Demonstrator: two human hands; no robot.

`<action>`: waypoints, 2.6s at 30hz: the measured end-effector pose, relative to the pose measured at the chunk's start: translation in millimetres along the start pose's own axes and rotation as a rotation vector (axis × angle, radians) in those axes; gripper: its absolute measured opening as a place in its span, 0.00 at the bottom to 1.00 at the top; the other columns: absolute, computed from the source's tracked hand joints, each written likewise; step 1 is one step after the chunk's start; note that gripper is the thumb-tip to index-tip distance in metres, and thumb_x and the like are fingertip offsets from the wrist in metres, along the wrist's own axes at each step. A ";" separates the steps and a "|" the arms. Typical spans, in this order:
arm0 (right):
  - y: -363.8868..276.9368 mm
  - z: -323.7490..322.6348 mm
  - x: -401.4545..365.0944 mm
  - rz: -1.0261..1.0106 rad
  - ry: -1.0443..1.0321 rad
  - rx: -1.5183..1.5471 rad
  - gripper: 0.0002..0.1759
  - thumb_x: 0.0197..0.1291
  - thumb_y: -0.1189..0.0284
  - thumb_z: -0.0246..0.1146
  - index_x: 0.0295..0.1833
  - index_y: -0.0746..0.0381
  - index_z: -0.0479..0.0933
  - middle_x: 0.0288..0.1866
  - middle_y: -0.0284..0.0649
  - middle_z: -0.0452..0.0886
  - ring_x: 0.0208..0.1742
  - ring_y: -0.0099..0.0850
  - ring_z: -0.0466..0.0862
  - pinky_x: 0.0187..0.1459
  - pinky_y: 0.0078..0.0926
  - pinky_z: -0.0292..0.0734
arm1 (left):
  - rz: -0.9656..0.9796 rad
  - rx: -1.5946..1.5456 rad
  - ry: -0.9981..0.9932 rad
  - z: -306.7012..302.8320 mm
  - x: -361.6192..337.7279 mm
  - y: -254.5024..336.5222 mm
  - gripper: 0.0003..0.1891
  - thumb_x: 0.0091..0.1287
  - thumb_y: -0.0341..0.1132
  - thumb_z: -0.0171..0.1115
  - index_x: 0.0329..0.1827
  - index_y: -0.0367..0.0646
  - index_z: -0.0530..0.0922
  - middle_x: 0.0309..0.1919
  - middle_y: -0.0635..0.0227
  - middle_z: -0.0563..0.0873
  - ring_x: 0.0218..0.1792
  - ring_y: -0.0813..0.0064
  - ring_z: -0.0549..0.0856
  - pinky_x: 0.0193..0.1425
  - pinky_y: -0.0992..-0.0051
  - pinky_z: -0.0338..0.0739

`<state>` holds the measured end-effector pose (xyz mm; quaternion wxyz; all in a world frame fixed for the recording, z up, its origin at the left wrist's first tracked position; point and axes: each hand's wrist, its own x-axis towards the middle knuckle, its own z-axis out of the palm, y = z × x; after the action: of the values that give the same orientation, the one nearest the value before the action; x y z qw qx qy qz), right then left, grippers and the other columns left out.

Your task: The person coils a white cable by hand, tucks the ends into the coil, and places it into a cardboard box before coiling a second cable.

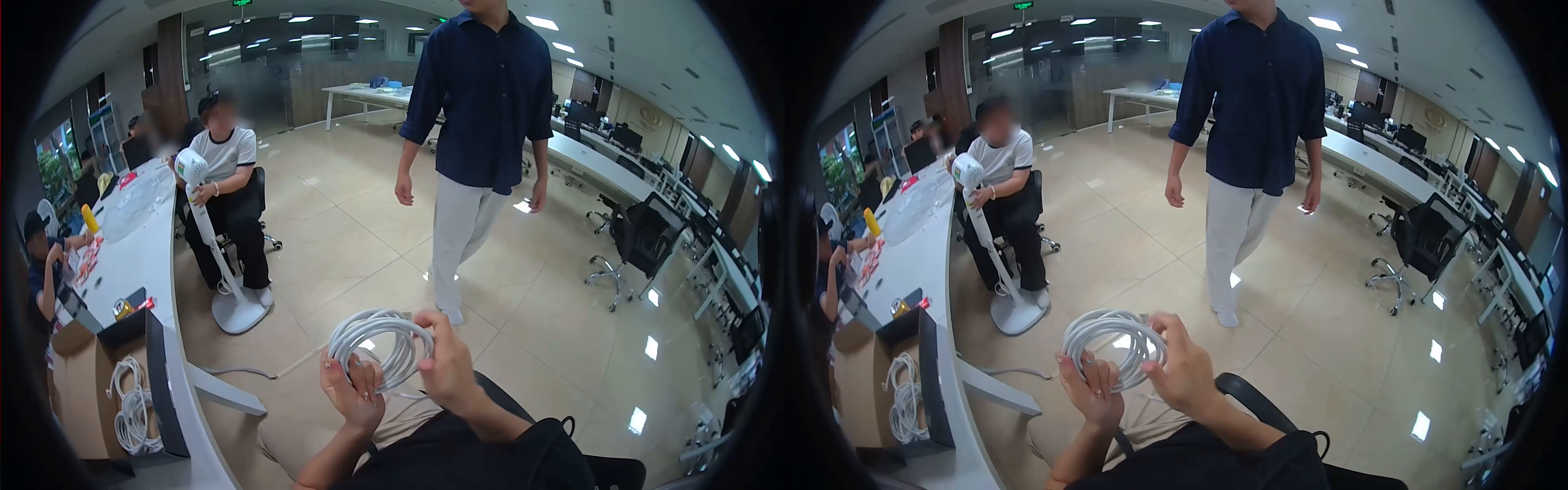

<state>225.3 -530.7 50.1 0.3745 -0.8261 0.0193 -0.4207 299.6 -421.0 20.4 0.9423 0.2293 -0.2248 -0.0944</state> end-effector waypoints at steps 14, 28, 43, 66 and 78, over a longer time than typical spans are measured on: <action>2.8 -12.6 9.1 0.090 -0.112 0.678 0.24 0.68 0.61 0.49 0.46 0.75 0.74 0.27 0.39 0.78 0.15 0.16 0.69 0.16 0.11 0.60 | -0.275 0.160 -0.708 -23.8 -15.0 10.6 0.37 0.65 0.67 0.32 0.38 0.35 0.71 0.23 0.61 0.78 0.30 0.65 0.77 0.50 0.62 0.69; -16.2 5.1 88.7 0.069 -0.591 0.249 0.13 0.63 0.71 0.56 0.52 0.61 0.75 0.24 0.34 0.81 0.22 0.15 0.74 0.25 0.15 0.67 | -0.258 0.292 -0.166 -12.6 14.3 40.2 0.19 0.73 0.45 0.44 0.46 0.35 0.74 0.11 0.81 0.62 0.09 0.89 0.62 0.18 0.84 0.64; 9.4 17.5 60.0 0.134 -0.544 0.480 0.13 0.66 0.75 0.50 0.50 0.66 0.77 0.24 0.33 0.79 0.21 0.12 0.69 0.22 0.11 0.62 | 0.140 0.091 0.144 -25.1 13.4 55.5 0.23 0.73 0.49 0.42 0.49 0.36 0.72 0.13 0.81 0.57 0.10 0.92 0.55 0.15 0.86 0.56; -15.8 8.0 48.9 -0.337 -0.669 0.020 0.09 0.54 0.71 0.62 0.37 0.62 0.71 0.24 0.43 0.75 0.23 0.40 0.76 0.25 0.31 0.69 | -0.392 0.152 -0.582 -66.7 -3.2 77.6 0.57 0.44 0.78 0.51 0.61 0.30 0.62 0.27 0.62 0.79 0.39 0.66 0.83 0.51 0.62 0.75; 0.7 -43.0 36.5 -0.584 -0.510 -0.534 0.13 0.51 0.67 0.62 0.35 0.61 0.65 0.26 0.38 0.73 0.24 0.34 0.81 0.22 0.29 0.72 | -0.431 0.305 -0.711 -16.7 6.8 21.6 0.33 0.60 0.55 0.61 0.52 0.33 0.67 0.25 0.67 0.77 0.23 0.84 0.74 0.27 0.83 0.69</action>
<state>218.5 -569.7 90.2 0.0076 -0.9413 -0.1992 -0.2725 315.0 -397.5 20.0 0.7207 0.3606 -0.4934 -0.3273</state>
